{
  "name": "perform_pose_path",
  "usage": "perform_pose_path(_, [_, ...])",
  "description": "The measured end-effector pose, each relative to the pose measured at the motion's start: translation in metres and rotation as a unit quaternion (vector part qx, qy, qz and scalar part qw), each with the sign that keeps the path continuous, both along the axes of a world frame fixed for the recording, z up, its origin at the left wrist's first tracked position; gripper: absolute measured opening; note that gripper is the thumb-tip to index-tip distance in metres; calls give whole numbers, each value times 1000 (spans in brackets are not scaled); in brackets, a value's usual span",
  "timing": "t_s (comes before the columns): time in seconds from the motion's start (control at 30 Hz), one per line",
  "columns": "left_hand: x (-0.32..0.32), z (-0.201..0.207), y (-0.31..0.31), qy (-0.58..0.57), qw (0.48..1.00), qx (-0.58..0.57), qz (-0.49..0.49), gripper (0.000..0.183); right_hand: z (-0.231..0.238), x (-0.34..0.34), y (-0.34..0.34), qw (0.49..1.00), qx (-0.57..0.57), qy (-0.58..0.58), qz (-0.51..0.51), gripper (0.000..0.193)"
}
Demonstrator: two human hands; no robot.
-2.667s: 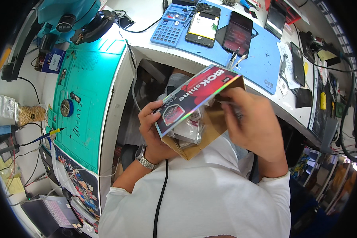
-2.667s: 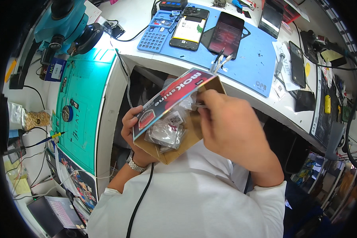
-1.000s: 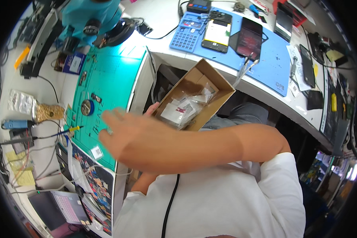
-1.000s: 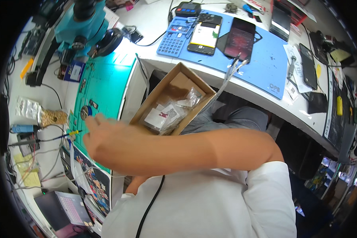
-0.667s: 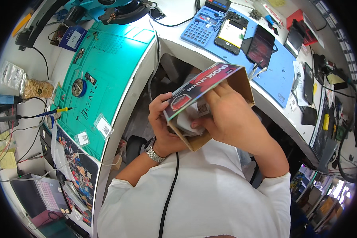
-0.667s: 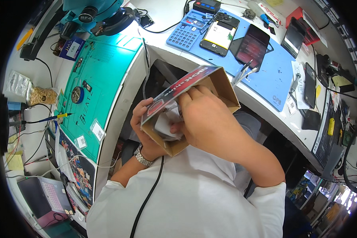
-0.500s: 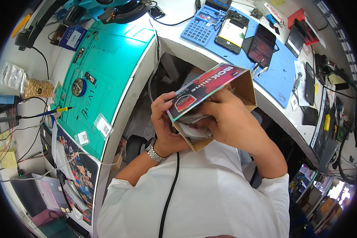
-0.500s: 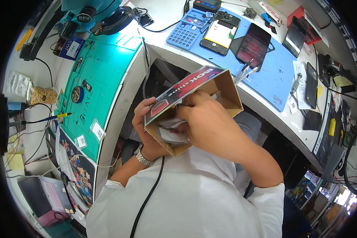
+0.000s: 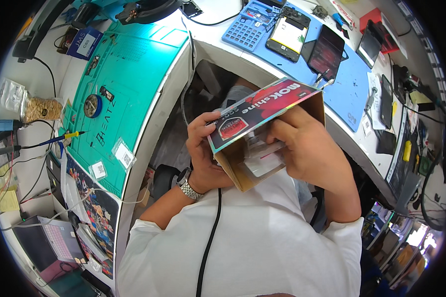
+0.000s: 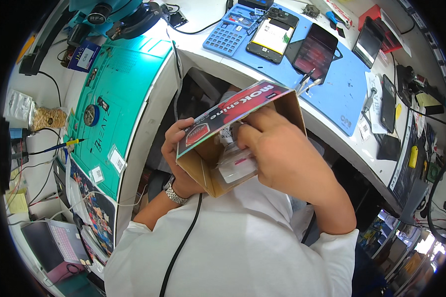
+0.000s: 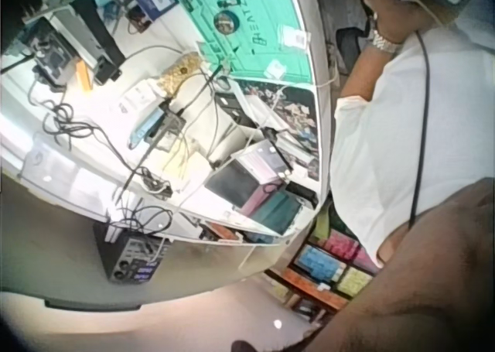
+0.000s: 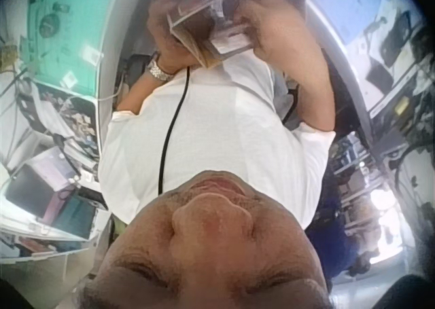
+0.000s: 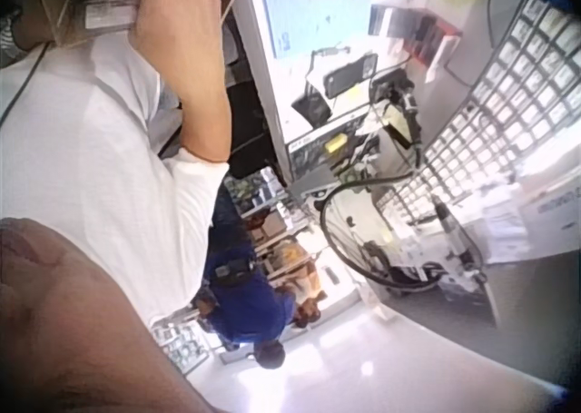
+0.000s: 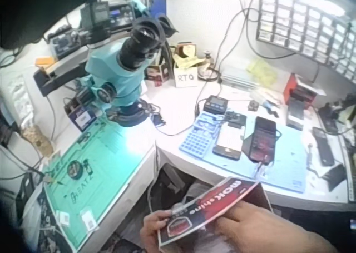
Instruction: The person unpacks a small box of accessories, retrieves a smartphone from a shelf, and uses a metal tool to pry open the device's back cover. They then handle another phone and continue prying at its edges. The work occurs at a cluttered electronics repair bench with multiple phones and tools visible.
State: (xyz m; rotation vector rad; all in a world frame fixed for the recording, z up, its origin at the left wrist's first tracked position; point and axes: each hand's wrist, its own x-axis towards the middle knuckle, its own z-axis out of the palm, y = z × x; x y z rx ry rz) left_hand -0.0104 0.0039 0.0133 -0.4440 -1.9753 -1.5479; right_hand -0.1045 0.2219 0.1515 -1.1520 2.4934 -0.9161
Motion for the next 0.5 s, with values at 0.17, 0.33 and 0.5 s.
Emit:
perform_pose_path(0.17, [1, -1, 2, -11, 1000, 20, -11, 136, -6, -2, -4, 998, 35, -30, 32, 25])
perform_pose_path(0.33, [2, -2, 2, -16, 1000, 13, -14, 135, -15, 4, -6, 1000, 4, -4, -21, 32])
perform_pose_path(0.5, [1, -2, -1, -16, 1000, 18, -12, 135, -16, 3, 1, 997, -78, 16, 8, 36])
